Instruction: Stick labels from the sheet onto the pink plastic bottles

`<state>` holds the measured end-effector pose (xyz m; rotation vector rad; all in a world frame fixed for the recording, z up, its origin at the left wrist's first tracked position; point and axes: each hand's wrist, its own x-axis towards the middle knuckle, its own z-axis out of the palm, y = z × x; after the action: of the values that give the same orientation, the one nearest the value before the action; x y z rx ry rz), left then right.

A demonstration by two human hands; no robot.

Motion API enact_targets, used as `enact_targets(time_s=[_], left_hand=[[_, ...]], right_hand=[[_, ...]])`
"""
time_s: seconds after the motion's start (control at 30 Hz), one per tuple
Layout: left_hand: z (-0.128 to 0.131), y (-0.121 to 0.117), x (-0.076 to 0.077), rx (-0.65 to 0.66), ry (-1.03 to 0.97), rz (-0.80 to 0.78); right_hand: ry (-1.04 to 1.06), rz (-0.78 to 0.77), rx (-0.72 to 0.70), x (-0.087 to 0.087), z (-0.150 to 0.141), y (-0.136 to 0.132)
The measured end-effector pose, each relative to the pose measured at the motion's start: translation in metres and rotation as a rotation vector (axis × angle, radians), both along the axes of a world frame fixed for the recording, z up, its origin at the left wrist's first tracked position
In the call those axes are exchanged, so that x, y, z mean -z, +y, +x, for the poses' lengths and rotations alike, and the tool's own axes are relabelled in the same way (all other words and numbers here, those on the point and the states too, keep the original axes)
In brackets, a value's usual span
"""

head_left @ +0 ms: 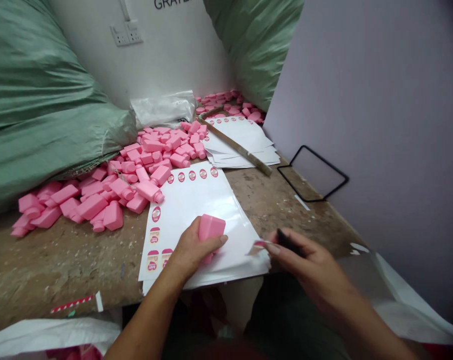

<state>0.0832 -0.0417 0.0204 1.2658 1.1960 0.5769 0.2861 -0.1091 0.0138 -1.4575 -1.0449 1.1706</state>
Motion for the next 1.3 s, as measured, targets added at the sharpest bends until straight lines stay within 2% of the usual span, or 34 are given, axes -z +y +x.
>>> enact_targets(time_s=[0.1,0.2,0.3,0.4,0.5,0.6,0.73,1.3], left_hand=[[0.002,-0.002,-0.004,-0.067,-0.102,-0.044],[0.004,-0.010,-0.012,-0.142,-0.349,-0.132],[0.008,-0.025,-0.017,-0.164,-0.560,-0.256],[0.013,-0.040,-0.015,-0.237,-0.740,-0.363],[0.019,-0.049,-0.010,-0.325,-0.855,-0.405],[0.023,-0.051,-0.007,-0.369,-0.858,-0.449],[0.024,-0.050,-0.005,-0.340,-0.844,-0.465],[0.024,-0.053,0.000,-0.345,-0.772,-0.297]], right_hand=[[0.134,0.001,0.074,-0.008,0.003,-0.006],[0.087,0.045,0.004,-0.010,-0.002,-0.006],[0.022,0.111,-0.042,-0.012,-0.014,-0.002],[0.014,0.137,-0.059,-0.018,-0.026,0.000],[0.118,0.082,-0.077,-0.025,-0.034,0.001],[0.164,0.039,-0.103,-0.030,-0.039,0.001],[0.093,0.046,-0.131,-0.031,-0.043,0.001],[-0.026,0.093,-0.161,-0.026,-0.043,0.007]])
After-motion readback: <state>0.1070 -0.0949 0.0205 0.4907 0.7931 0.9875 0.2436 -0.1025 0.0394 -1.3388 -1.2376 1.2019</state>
